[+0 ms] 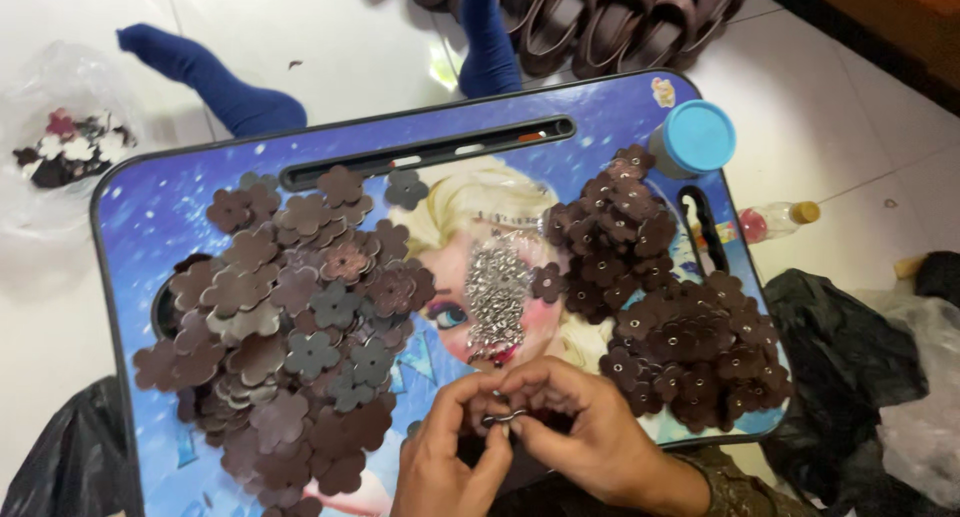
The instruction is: The person sits on the floor and assembles small flower-shaped craft pieces by hand. They pick up individual pieces, align them, and press them together, then place the assembled units into a growing pile on the right side of the tray.
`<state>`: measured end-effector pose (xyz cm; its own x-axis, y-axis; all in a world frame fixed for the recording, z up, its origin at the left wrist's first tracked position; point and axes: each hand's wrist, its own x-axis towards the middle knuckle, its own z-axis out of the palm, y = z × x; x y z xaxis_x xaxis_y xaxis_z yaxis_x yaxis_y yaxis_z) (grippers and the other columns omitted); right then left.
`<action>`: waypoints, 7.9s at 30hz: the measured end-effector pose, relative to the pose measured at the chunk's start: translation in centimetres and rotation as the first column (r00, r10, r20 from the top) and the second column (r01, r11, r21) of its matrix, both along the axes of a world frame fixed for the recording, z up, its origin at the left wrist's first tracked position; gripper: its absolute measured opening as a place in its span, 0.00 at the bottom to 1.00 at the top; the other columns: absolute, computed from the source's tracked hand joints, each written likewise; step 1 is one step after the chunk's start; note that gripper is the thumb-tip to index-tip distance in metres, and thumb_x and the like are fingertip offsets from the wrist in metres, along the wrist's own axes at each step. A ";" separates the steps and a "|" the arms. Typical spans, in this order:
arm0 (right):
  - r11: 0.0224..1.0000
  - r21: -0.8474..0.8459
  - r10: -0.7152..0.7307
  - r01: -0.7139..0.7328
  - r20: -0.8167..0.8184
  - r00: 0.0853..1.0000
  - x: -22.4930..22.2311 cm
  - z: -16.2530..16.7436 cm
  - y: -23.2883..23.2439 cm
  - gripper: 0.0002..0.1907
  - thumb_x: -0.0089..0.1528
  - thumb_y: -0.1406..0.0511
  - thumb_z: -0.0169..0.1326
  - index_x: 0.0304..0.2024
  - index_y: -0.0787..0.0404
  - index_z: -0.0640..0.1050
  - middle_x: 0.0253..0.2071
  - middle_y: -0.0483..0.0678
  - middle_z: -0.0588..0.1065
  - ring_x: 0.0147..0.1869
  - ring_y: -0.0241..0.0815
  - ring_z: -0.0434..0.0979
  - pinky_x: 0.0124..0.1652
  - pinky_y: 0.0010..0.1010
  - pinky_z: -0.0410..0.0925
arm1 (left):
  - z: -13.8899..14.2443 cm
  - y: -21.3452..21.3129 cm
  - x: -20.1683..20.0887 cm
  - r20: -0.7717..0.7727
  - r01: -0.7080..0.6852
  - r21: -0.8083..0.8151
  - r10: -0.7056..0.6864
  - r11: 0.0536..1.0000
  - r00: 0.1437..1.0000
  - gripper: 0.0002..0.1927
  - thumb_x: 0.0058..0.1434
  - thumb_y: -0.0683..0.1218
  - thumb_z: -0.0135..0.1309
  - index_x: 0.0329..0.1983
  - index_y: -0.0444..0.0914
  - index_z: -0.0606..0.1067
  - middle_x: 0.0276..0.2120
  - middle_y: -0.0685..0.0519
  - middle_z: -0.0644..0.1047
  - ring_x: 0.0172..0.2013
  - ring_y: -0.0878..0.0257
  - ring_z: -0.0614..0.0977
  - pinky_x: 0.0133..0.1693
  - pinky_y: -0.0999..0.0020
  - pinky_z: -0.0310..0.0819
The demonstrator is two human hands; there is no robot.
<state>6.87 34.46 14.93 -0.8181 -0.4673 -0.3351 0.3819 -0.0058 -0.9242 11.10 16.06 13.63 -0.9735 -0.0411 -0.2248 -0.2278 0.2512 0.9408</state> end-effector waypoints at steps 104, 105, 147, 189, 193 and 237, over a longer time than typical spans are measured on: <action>0.592 0.603 0.263 0.534 -0.772 0.579 -8.0 3.9 -3.2 0.09 0.57 0.72 0.62 0.41 0.63 0.80 0.40 0.52 0.77 0.39 0.52 0.80 0.37 0.37 0.72 | 0.9 -7.2 -1.5 -0.490 -0.312 -0.615 -0.042 0.724 0.871 0.15 0.50 0.41 0.67 0.43 0.40 0.84 0.33 0.54 0.80 0.34 0.59 0.81 0.39 0.64 0.75; 0.603 0.623 0.285 0.499 -0.752 0.594 -8.0 4.0 -3.1 0.10 0.56 0.71 0.62 0.41 0.62 0.80 0.39 0.51 0.77 0.38 0.51 0.80 0.36 0.37 0.73 | 0.7 -7.1 -1.3 -0.465 -0.283 -0.620 -0.052 0.732 0.884 0.16 0.50 0.42 0.67 0.43 0.41 0.84 0.34 0.54 0.79 0.34 0.60 0.81 0.39 0.64 0.76; 0.913 0.403 0.211 0.066 -0.603 0.769 -6.1 -0.2 -5.8 0.09 0.55 0.73 0.64 0.38 0.63 0.82 0.38 0.47 0.82 0.41 0.39 0.85 0.40 0.27 0.75 | 3.6 -8.2 -3.7 -0.425 -0.367 -0.800 -0.018 0.474 0.905 0.18 0.57 0.46 0.63 0.52 0.43 0.80 0.46 0.53 0.78 0.40 0.54 0.79 0.41 0.58 0.74; 0.988 -0.013 -0.149 0.154 -0.348 0.925 -4.8 -2.6 -2.5 0.08 0.57 0.77 0.64 0.38 0.66 0.83 0.41 0.48 0.75 0.46 0.37 0.75 0.46 0.27 0.68 | -0.1 -1.8 -4.5 0.123 -0.341 0.504 0.325 0.794 0.938 0.38 0.56 0.30 0.57 0.72 0.33 0.62 0.44 0.40 0.86 0.45 0.62 0.86 0.49 0.70 0.79; 0.988 -0.018 -0.153 0.155 -0.301 0.941 -4.8 -2.6 -2.5 0.08 0.57 0.77 0.63 0.38 0.66 0.83 0.41 0.48 0.75 0.45 0.36 0.74 0.44 0.26 0.68 | 0.3 -1.6 -4.7 0.149 -0.353 0.521 0.325 0.777 0.934 0.37 0.58 0.30 0.55 0.72 0.32 0.61 0.44 0.40 0.85 0.45 0.62 0.86 0.49 0.70 0.78; 0.972 -0.196 -0.124 0.131 0.050 0.991 -4.4 -3.2 -2.3 0.19 0.62 0.78 0.54 0.56 0.69 0.72 0.48 0.53 0.78 0.51 0.40 0.79 0.50 0.35 0.74 | -1.2 -2.1 -4.5 0.099 -0.247 0.254 0.229 0.935 0.968 0.42 0.54 0.34 0.59 0.74 0.40 0.62 0.39 0.50 0.86 0.39 0.68 0.87 0.42 0.75 0.81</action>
<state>2.45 32.18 11.69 -0.8639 -0.4204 -0.2775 0.4004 -0.2389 -0.8847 6.55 13.92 12.46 -0.9248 -0.2001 -0.3235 -0.3154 -0.0721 0.9462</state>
